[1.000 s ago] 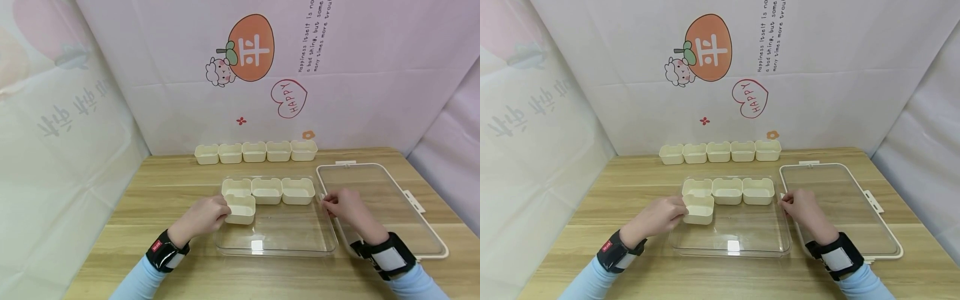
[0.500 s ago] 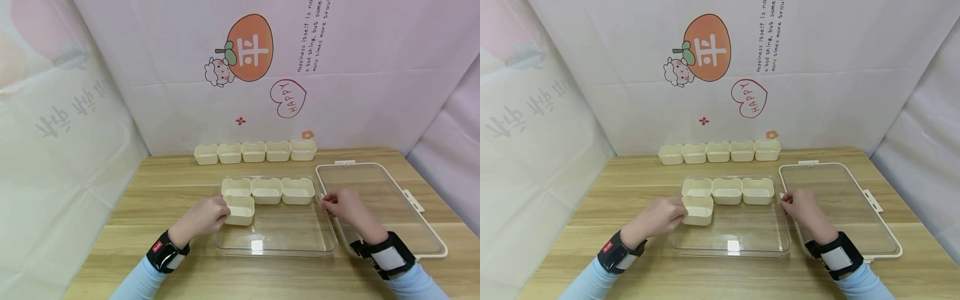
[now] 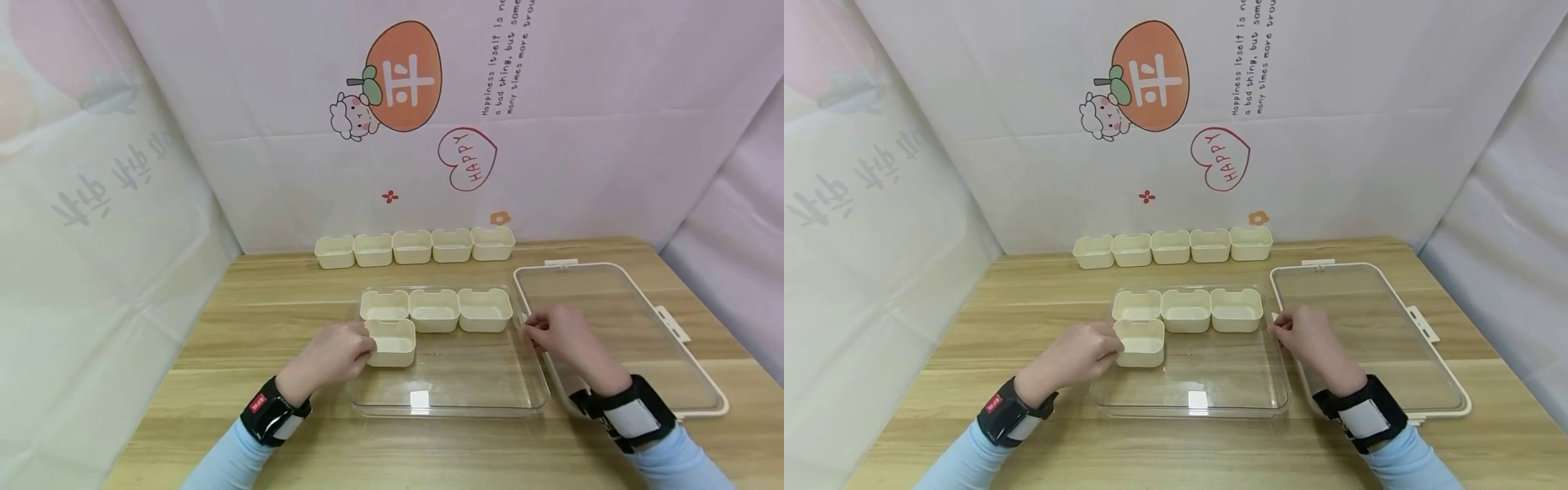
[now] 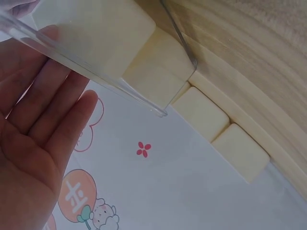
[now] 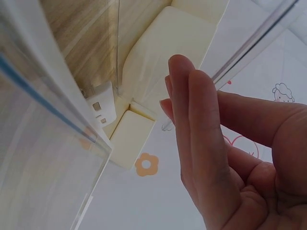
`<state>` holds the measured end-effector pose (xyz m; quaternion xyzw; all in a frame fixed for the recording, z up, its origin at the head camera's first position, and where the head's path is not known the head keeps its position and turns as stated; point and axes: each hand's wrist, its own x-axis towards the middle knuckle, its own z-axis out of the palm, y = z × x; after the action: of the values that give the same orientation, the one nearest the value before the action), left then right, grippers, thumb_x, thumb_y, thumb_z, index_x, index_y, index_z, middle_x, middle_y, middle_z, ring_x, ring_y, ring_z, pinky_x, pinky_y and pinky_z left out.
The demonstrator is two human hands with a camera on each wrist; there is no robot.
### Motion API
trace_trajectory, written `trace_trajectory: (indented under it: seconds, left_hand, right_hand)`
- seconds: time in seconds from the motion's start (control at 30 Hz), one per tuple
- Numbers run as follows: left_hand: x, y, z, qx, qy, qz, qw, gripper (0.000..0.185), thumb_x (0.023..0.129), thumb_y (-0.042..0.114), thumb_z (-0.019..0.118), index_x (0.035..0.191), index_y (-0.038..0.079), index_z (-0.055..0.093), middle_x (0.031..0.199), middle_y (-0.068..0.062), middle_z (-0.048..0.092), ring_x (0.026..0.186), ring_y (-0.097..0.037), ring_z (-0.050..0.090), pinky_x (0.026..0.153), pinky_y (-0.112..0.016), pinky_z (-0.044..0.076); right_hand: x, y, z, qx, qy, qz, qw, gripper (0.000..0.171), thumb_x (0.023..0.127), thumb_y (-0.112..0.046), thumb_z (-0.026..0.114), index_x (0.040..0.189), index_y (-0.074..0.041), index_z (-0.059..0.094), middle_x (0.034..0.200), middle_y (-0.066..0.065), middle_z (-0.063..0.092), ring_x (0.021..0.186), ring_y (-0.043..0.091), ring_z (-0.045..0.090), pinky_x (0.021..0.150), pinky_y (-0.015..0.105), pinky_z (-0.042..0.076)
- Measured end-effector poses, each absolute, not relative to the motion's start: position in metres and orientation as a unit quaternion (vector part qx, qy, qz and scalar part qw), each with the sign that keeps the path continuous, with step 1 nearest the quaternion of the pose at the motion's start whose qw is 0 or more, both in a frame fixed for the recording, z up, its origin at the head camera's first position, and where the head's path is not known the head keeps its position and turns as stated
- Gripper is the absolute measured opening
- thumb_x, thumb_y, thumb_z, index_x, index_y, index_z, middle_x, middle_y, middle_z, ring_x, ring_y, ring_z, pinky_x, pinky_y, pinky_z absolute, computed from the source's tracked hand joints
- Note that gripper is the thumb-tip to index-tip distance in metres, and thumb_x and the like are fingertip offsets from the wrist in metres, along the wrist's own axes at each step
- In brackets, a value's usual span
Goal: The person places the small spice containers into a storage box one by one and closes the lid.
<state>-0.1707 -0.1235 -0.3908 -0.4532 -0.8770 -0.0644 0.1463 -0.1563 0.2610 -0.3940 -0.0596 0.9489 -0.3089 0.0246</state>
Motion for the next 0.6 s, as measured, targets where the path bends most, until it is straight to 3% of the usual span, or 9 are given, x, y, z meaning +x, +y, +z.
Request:
trace_trajectory:
  seconds: [0.33,0.6]
  left_hand:
    - [-0.1705,-0.1239,-0.3910,-0.449,-0.881,-0.067,0.136,0.025,0.073,0.001,0.065,0.058,0.018,0.053,0.057,0.010,0.038,0.053,-0.004,0.036,0.048,-0.017,0.030]
    - [-0.1702,-0.1252,-0.3897,-0.442,-0.888,-0.059,0.116,0.025,0.074,0.001,0.064,0.058,0.017,0.053,0.058,0.010,0.039,0.053,-0.003,0.037,0.051,-0.019,0.038]
  right_hand:
    - [-0.1570,0.2610,-0.3939,-0.058,0.946,-0.319,0.028,0.016,0.088,-0.011,0.062,0.087,0.003,0.070,0.074,0.010,0.071,0.059,0.013,0.065,0.054,0.025,0.051]
    - [-0.1563,0.2611,-0.3948,-0.055,0.945,-0.320,0.032,0.016,0.088,-0.011,0.061,0.088,0.002,0.070,0.074,0.010,0.070,0.060,0.014,0.065,0.055,0.026,0.051]
